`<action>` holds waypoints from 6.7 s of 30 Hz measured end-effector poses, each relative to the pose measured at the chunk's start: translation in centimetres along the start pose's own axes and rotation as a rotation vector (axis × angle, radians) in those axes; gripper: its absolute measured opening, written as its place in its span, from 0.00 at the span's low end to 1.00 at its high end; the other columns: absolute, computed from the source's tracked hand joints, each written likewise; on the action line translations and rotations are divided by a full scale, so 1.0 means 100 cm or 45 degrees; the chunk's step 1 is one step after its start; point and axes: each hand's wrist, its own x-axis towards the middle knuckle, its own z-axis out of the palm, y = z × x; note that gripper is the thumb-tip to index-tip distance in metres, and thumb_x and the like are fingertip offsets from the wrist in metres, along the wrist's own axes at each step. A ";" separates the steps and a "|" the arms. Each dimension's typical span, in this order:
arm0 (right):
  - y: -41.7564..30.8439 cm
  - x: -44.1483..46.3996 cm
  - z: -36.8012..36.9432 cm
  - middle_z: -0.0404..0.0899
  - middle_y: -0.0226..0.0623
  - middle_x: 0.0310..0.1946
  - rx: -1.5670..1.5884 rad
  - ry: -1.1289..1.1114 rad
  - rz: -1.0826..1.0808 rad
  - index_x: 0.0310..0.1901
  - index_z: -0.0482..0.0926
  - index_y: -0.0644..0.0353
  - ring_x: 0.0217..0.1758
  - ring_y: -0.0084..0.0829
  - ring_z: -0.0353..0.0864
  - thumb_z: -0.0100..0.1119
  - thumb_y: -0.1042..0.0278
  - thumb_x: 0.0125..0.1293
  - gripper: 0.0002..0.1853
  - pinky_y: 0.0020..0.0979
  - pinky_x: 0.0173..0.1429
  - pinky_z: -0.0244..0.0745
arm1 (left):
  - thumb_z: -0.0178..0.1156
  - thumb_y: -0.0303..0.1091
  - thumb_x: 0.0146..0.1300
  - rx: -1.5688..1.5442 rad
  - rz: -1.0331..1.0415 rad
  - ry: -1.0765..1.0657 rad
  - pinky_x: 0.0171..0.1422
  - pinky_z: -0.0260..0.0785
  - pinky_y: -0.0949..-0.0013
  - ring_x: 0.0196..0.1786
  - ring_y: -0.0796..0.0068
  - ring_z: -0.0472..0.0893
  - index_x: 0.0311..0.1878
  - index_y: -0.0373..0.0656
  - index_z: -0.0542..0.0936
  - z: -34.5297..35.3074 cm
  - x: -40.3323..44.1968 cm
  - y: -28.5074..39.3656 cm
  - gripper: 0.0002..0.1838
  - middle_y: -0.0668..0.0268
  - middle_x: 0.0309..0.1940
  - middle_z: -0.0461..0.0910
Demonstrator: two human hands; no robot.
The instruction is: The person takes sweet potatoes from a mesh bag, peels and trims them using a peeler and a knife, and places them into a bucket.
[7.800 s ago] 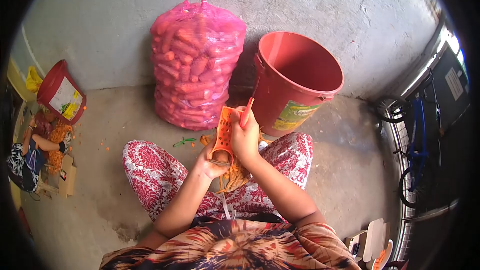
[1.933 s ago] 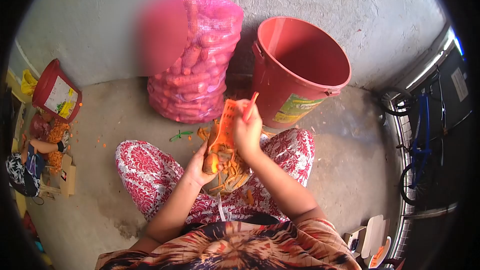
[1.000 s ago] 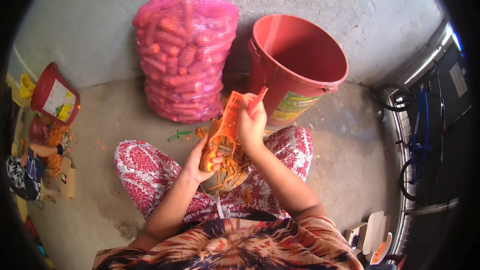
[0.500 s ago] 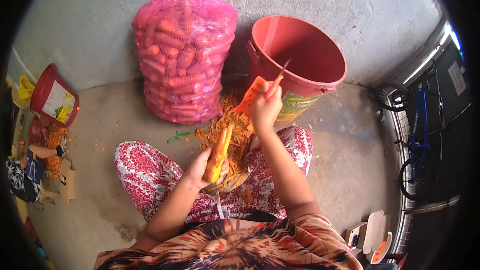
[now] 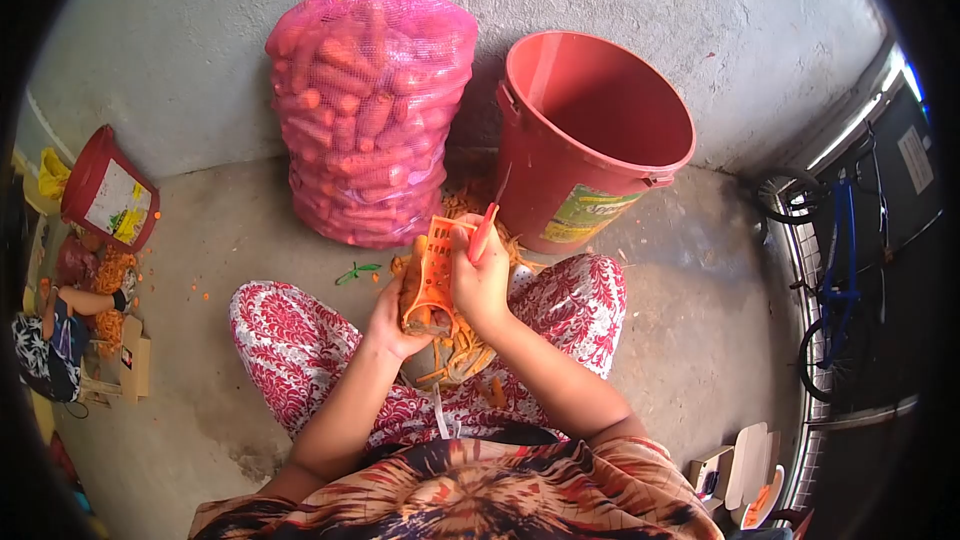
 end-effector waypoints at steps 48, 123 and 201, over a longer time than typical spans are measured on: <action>0.006 -0.006 -0.005 0.66 0.23 0.24 -0.192 -0.078 0.039 0.36 0.68 0.62 0.27 0.12 0.62 0.48 0.69 0.63 0.06 0.16 0.31 0.62 | 0.40 0.47 0.62 -0.019 -0.076 0.177 0.28 0.68 0.67 0.32 0.73 0.76 0.42 0.49 0.73 0.004 -0.001 -0.013 0.16 0.69 0.33 0.77; 0.029 0.019 -0.010 0.71 0.26 0.22 -0.173 0.109 0.016 0.33 0.70 0.62 0.23 0.17 0.67 0.54 0.72 0.57 0.05 0.20 0.27 0.64 | 0.56 0.18 0.45 0.681 -0.005 -0.024 0.21 0.61 0.79 0.19 0.81 0.69 0.44 0.39 0.66 0.001 -0.034 -0.015 0.20 0.67 0.27 0.69; 0.052 0.022 -0.036 0.72 0.25 0.24 0.206 0.229 0.254 0.36 0.71 0.62 0.23 0.15 0.67 0.52 0.69 0.60 0.06 0.18 0.27 0.64 | 0.52 0.26 0.56 0.333 -0.292 0.002 0.31 0.68 0.79 0.38 0.74 0.74 0.53 0.43 0.63 -0.014 -0.033 -0.006 0.20 0.62 0.45 0.69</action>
